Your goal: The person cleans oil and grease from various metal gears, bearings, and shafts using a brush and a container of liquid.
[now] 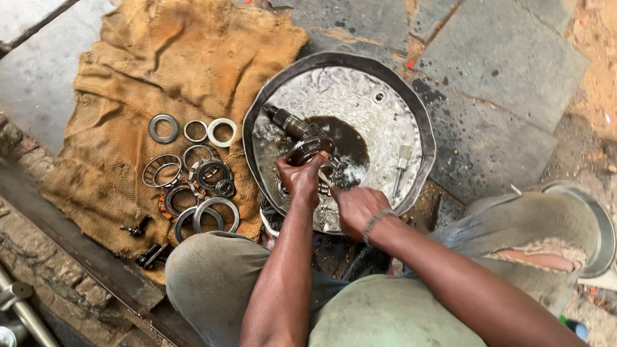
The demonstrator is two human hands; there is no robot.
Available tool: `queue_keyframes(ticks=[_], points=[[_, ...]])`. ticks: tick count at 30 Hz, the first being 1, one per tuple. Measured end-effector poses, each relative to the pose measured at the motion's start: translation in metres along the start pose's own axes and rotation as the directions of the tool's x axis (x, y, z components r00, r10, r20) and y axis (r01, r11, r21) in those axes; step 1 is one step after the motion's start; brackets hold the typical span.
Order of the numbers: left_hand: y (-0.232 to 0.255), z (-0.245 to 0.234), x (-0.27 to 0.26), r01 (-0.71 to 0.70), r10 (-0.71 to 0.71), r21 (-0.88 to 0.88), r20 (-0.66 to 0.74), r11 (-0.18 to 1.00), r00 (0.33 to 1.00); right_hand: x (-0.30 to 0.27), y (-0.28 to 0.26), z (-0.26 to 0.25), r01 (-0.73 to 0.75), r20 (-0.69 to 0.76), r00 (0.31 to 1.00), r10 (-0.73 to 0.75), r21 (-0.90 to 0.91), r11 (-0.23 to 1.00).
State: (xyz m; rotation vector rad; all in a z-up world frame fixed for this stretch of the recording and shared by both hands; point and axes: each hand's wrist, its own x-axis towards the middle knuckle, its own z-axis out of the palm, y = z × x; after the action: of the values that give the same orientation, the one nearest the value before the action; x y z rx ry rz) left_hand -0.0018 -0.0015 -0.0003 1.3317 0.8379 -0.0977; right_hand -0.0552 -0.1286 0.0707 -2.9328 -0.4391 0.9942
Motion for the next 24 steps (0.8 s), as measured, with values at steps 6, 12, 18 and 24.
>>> queue_keyframes(ticks=[6,12,18,24], points=[[-0.001,0.003,0.003,0.025,-0.025,0.119,0.004,0.993,1.000,0.035,-0.002,0.008,-0.058,0.053,0.997,0.061,-0.042,0.997],[-0.007,-0.005,0.010,0.219,-0.215,-0.042,0.069,0.975,0.974,-0.017,-0.011,-0.011,-0.118,0.038,0.993,0.114,0.137,0.983],[-0.009,0.001,0.011,0.092,-0.076,-0.121,0.129,0.988,0.989,0.056,0.017,0.023,-0.084,-0.013,0.996,0.085,0.056,0.995],[0.001,-0.004,0.006,0.092,-0.052,-0.275,0.150,0.957,0.987,0.000,-0.001,0.015,-0.052,-0.005,0.999,0.054,0.165,0.985]])
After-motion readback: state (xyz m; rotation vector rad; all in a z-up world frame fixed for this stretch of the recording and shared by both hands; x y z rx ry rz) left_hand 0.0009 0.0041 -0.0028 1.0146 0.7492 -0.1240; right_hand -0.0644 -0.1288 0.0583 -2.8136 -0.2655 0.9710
